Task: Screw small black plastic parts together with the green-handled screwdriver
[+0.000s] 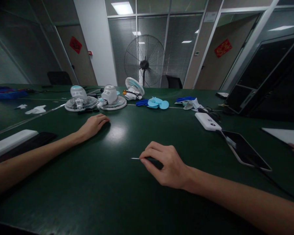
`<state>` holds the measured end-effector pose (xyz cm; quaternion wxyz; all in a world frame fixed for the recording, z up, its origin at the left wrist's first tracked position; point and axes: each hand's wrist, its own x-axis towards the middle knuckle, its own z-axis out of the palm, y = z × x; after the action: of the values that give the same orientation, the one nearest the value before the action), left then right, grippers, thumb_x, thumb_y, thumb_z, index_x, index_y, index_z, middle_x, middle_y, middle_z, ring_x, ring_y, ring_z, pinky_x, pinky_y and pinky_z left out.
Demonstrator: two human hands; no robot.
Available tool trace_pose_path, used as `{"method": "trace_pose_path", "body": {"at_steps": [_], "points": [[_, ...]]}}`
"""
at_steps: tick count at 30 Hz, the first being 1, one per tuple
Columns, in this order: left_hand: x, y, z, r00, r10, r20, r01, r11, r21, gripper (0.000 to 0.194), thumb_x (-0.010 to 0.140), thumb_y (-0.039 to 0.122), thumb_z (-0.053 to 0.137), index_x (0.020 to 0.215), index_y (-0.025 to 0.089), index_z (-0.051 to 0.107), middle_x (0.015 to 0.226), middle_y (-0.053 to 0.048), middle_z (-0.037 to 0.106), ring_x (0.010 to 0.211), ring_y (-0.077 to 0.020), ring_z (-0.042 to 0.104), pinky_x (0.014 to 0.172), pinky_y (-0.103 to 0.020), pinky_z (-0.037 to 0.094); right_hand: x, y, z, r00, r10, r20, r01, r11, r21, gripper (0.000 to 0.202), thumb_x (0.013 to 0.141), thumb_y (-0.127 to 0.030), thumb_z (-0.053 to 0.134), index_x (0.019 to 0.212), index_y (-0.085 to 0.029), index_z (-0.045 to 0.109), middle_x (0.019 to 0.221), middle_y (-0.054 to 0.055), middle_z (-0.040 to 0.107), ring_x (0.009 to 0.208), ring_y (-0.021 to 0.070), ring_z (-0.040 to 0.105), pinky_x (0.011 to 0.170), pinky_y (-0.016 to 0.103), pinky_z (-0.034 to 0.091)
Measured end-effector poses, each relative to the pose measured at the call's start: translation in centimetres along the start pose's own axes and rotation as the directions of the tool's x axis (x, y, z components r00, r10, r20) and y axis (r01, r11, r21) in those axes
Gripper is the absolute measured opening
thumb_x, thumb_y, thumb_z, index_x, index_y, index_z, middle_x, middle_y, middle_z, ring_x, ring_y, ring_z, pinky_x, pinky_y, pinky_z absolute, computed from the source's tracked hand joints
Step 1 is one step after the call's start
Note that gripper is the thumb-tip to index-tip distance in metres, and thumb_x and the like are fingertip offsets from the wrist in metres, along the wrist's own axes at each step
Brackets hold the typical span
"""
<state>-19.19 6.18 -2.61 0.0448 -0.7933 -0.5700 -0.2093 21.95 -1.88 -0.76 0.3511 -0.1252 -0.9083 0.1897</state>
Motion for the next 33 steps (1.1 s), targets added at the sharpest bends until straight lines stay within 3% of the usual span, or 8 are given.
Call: {"method": "trace_pose_path", "body": {"at_steps": [7, 11, 17, 20, 24, 29, 33], "points": [[-0.1, 1.1, -0.9, 0.981, 0.183, 0.064, -0.189, 0.974, 0.123, 0.039, 0.106, 0.031, 0.040, 0.119, 0.018, 0.075, 0.132, -0.016, 0.064, 0.113, -0.0307, 0.063, 0.098, -0.046, 0.052, -0.1, 0.1, -0.1, 1.000, 0.004, 0.018, -0.004, 1.000, 0.009, 0.013, 0.101, -0.015, 0.063, 0.112, -0.016, 0.071, 0.102, 0.006, 0.068, 0.084, 0.0146, 0.067, 0.069, 0.024, 0.055], [-0.1, 1.3, -1.0, 0.980, 0.199, 0.019, -0.200, 0.974, 0.111, 0.038, 0.106, 0.033, 0.041, 0.116, 0.019, 0.075, 0.135, -0.015, 0.066, 0.121, -0.0327, 0.062, 0.102, -0.049, 0.050, -0.1, 0.1, -0.1, 1.000, 0.015, 0.021, -0.015, 1.000, 0.003, 0.014, 0.101, -0.015, 0.063, 0.112, -0.016, 0.071, 0.102, 0.007, 0.068, 0.084, 0.0152, 0.067, 0.069, 0.025, 0.055], [-0.2, 0.8, -0.5, 0.984, 0.031, -0.176, -0.040, 0.998, -0.048, 0.036, 0.107, 0.038, 0.045, 0.120, 0.022, 0.074, 0.118, -0.011, 0.075, 0.105, -0.0293, 0.069, 0.094, -0.044, 0.054, -0.1, 0.1, 0.1, 1.000, -0.004, 0.006, 0.004, 1.000, -0.017, 0.013, 0.100, -0.014, 0.063, 0.111, -0.015, 0.071, 0.099, 0.006, 0.068, 0.083, 0.0151, 0.066, 0.068, 0.025, 0.054], [-0.1, 0.7, -0.5, 0.973, -0.006, -0.230, -0.026, 0.990, -0.138, 0.035, 0.104, 0.041, 0.051, 0.116, 0.023, 0.077, 0.118, -0.010, 0.076, 0.105, -0.0278, 0.071, 0.094, -0.041, 0.055, 0.0, 0.0, 0.1, 1.000, -0.003, 0.013, 0.003, 1.000, -0.006, 0.013, 0.101, -0.014, 0.063, 0.111, -0.015, 0.071, 0.099, 0.006, 0.068, 0.082, 0.0149, 0.066, 0.067, 0.025, 0.054], [-0.1, 0.7, -0.5, 0.970, -0.061, -0.233, 0.022, 0.986, -0.167, 0.033, 0.101, 0.041, 0.057, 0.117, 0.022, 0.079, 0.117, -0.010, 0.078, 0.104, -0.0274, 0.073, 0.096, -0.040, 0.056, -0.2, 0.2, 0.0, 1.000, 0.003, 0.023, -0.002, 1.000, -0.020, 0.013, 0.101, -0.015, 0.063, 0.111, -0.016, 0.071, 0.100, 0.006, 0.068, 0.082, 0.0152, 0.066, 0.068, 0.026, 0.055], [-0.3, 0.7, -0.5, 0.949, -0.239, -0.204, 0.184, 0.948, -0.259, 0.032, 0.095, 0.038, 0.066, 0.119, 0.021, 0.079, 0.113, -0.009, 0.081, 0.098, -0.0268, 0.075, 0.095, -0.040, 0.058, -0.2, 0.3, 0.1, 1.000, -0.008, 0.017, 0.008, 1.000, -0.018, 0.013, 0.101, -0.016, 0.063, 0.112, -0.016, 0.070, 0.100, 0.006, 0.068, 0.083, 0.0153, 0.067, 0.068, 0.026, 0.055], [-0.5, 0.9, -0.7, 0.936, -0.305, -0.174, 0.241, 0.918, -0.315, 0.034, 0.093, 0.040, 0.068, 0.118, 0.020, 0.079, 0.112, -0.008, 0.081, 0.098, -0.0263, 0.076, 0.093, -0.039, 0.059, 0.0, 0.1, 0.0, 1.000, -0.014, 0.017, 0.014, 1.000, 0.000, 0.013, 0.101, -0.016, 0.062, 0.112, -0.016, 0.070, 0.100, 0.007, 0.069, 0.082, 0.0155, 0.067, 0.067, 0.025, 0.056]]}}
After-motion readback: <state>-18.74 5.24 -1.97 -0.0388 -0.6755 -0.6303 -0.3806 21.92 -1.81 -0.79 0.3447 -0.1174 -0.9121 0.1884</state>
